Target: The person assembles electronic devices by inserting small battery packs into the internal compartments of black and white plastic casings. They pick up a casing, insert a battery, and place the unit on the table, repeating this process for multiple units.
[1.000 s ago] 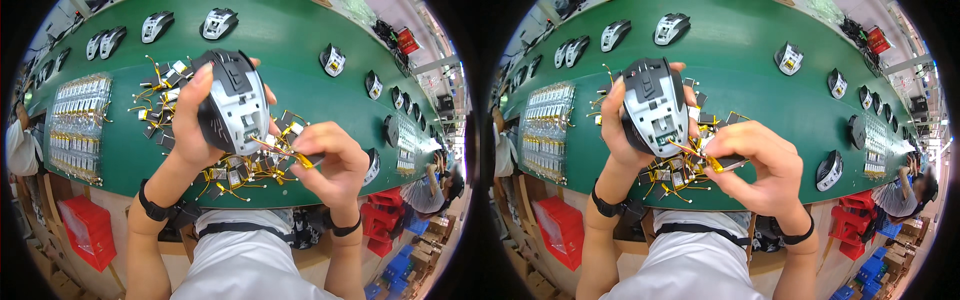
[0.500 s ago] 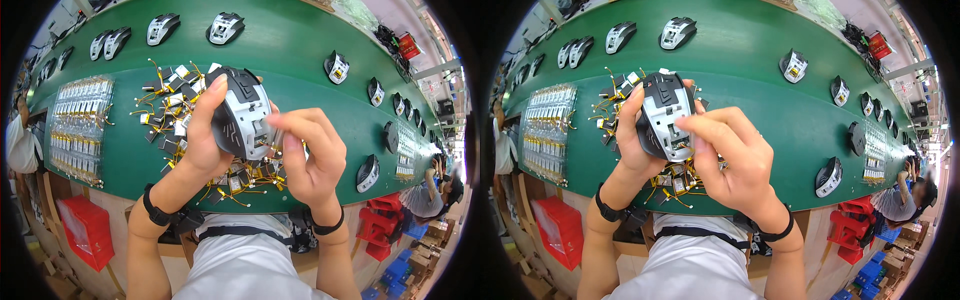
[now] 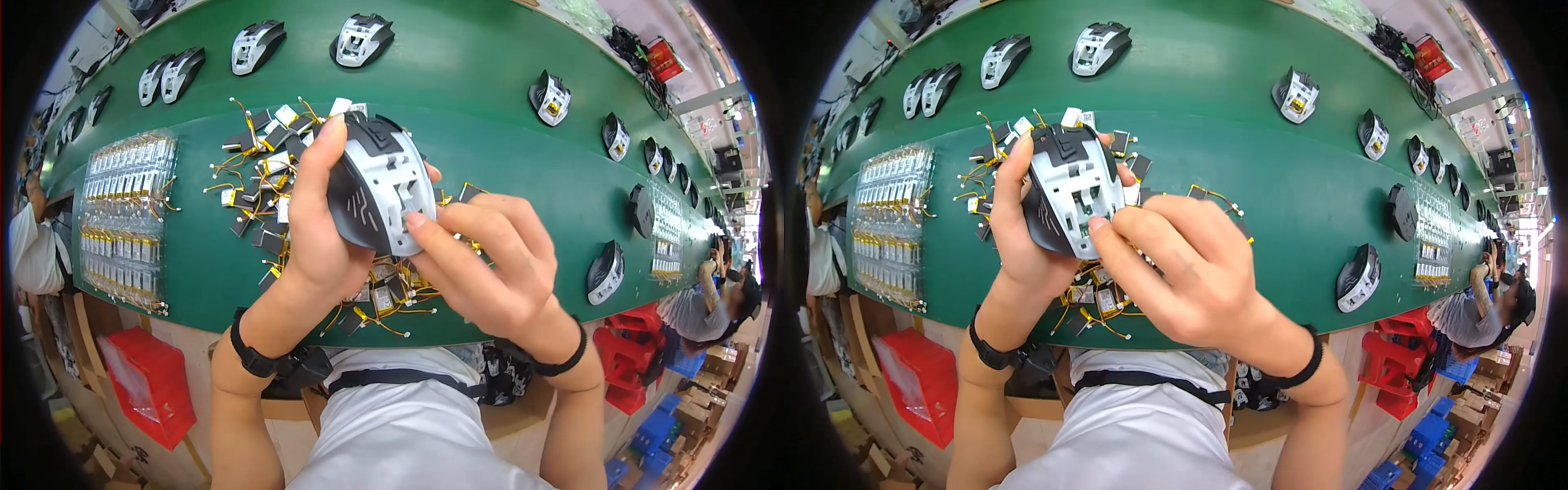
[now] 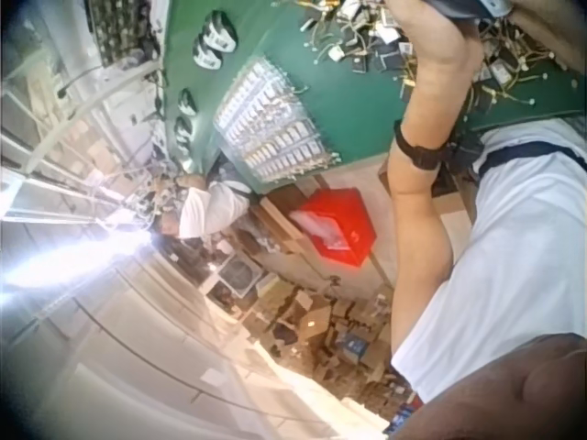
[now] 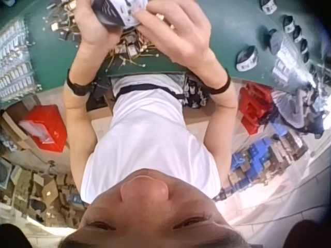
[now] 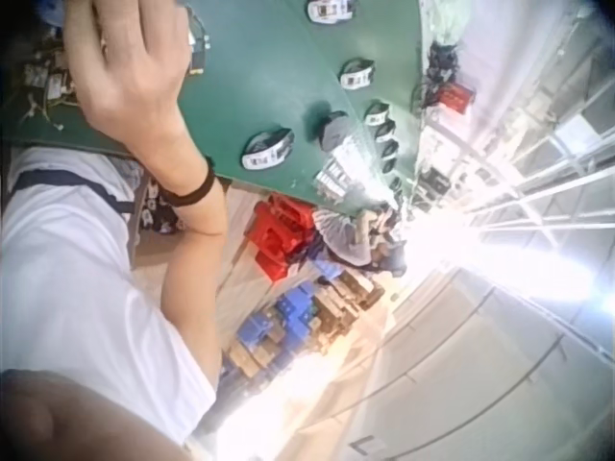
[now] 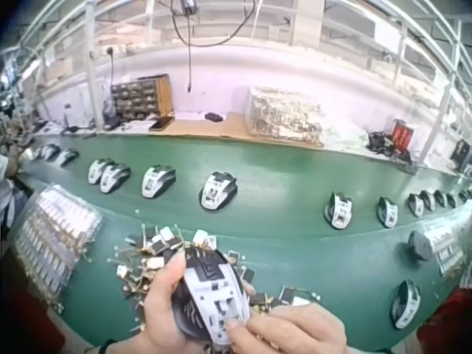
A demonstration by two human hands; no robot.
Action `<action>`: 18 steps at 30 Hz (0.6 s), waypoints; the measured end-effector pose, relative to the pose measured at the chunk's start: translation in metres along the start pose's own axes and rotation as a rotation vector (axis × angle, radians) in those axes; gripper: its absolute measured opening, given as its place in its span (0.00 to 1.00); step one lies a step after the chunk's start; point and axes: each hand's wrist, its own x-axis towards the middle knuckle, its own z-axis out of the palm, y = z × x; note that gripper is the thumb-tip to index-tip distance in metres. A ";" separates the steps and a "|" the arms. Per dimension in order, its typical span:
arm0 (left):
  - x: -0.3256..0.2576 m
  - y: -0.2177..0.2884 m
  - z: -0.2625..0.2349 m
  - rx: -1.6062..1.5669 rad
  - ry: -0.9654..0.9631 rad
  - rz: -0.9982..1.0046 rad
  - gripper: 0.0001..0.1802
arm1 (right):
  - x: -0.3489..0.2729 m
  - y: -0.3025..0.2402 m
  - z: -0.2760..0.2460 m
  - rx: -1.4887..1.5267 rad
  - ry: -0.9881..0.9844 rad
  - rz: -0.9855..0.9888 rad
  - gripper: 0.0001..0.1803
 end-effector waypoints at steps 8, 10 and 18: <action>-0.002 -0.001 0.007 -0.050 0.073 -0.036 0.28 | -0.002 -0.004 0.004 -0.020 0.075 -0.048 0.16; 0.001 -0.002 0.002 -0.036 0.061 -0.055 0.35 | -0.004 -0.004 0.003 0.016 0.073 -0.026 0.14; -0.001 -0.005 0.003 0.029 0.055 0.002 0.26 | 0.010 -0.004 -0.001 0.158 -0.060 0.104 0.13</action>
